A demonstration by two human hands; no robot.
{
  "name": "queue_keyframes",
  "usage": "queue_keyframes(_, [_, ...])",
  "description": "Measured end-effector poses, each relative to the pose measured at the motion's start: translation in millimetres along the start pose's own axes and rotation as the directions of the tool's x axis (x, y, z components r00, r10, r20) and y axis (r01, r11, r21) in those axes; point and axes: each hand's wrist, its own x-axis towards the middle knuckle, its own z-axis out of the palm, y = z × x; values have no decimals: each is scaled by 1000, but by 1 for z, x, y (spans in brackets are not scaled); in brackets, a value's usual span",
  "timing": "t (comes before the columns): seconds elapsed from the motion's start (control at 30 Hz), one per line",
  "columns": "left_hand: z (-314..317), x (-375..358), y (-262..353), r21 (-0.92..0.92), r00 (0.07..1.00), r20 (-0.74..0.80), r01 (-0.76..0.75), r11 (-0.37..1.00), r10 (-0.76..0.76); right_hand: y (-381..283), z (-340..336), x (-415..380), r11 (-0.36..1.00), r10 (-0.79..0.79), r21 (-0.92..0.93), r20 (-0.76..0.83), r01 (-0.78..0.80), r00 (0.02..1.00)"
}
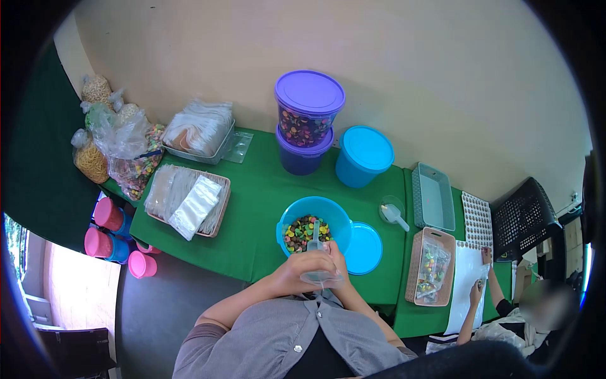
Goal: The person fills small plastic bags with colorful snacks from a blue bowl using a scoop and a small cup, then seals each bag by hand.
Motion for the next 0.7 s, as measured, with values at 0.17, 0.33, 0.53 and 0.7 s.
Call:
queue_keyframes(0.17, [-5, 0, 1, -39, 990, -121, 73, 997, -78, -4, -7, 4, 645, 80, 732, 218, -217, 973])
queue_keyframes(0.33, [-7, 0, 2, -44, 987, -129, 92, 995, -97, -14, -11, 13, 581, 29, 793, 209, -187, 977])
queue_keyframes(0.53, [-7, -6, -6, 13, 989, -139, 56, 998, -54, -34, -16, 15, 817, -29, 576, 24, 10, 999])
queue_keyframes(0.7, [-25, -3, -11, 106, 983, -184, 47, 993, -27, -21, -11, 36, 943, -83, 326, 43, 65, 996])
